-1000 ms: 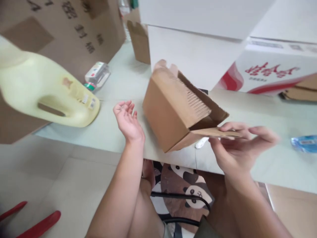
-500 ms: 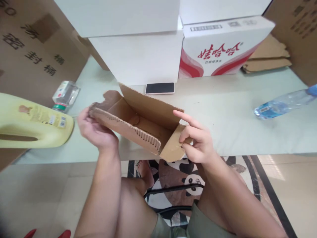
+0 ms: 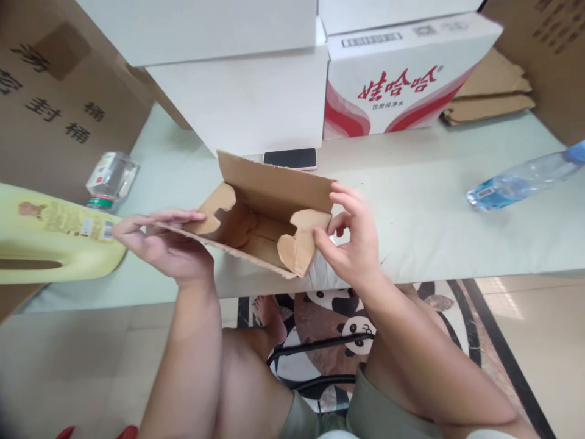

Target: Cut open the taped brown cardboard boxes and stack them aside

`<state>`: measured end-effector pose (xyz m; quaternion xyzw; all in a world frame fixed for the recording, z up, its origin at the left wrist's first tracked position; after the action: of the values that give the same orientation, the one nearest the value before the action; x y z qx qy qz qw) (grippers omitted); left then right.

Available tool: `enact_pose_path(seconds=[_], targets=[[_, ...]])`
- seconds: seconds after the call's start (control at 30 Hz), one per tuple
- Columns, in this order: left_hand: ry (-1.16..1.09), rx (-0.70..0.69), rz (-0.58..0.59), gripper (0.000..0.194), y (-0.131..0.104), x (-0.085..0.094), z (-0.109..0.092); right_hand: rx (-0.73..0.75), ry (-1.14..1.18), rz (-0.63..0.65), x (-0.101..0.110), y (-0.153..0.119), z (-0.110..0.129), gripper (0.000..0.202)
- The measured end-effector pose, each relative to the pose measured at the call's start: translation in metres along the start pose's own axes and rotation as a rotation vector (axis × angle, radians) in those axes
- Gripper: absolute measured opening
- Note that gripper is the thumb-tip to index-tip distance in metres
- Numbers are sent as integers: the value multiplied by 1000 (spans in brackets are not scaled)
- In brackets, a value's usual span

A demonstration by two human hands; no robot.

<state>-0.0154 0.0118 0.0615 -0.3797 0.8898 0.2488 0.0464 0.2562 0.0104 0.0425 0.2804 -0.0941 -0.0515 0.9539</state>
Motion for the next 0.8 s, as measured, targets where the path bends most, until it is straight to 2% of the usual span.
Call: enact_pose_path(seconds=[0.07,0.1,0.23,0.33,0.43,0.53,0.6,0.63,0.7,0.77,0.8], targets=[[28,26,28,10,-3,2,2,8,-53,-41,-1,0,-4,60],[61,28,47,16,-4,4,3,-6,-52,-11,-3,0,-6,58],[260,-73,151,36,-6,7,4,-40,111,267,-14,-5,-10,34],[440,-134,331,21,-4,4,6,-13,232,327,-16,-8,-10,36],[554,-178,406,14,1,6,8,-15,227,238,-12,-6,-14,38],[610,-217,357,21,11,15,13,-94,83,55,-4,-2,-23,39],[592,-189,260,24,20,24,18,-227,-35,38,-2,0,-31,38],[573,-156,200,25,24,29,20,-310,-54,107,-4,0,-35,39],[538,-100,124,25,30,35,24,-448,42,338,-13,-3,-39,46],[495,-49,78,24,32,37,29,-467,231,533,-22,-6,-35,58],[463,-6,64,25,32,37,32,-438,304,565,-23,-7,-32,64]])
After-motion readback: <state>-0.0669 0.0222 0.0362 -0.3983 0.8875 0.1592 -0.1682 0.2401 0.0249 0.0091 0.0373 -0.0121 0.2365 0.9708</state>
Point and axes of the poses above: each hand's wrist, its own y-axis towards the middle knuckle, its own x-axis out of the back of the hand, z = x × y, the point moved 4 cm from there along y, towards the middle knuckle, and after that the axes turned 7 degrees about y, right-handed, at the moved point
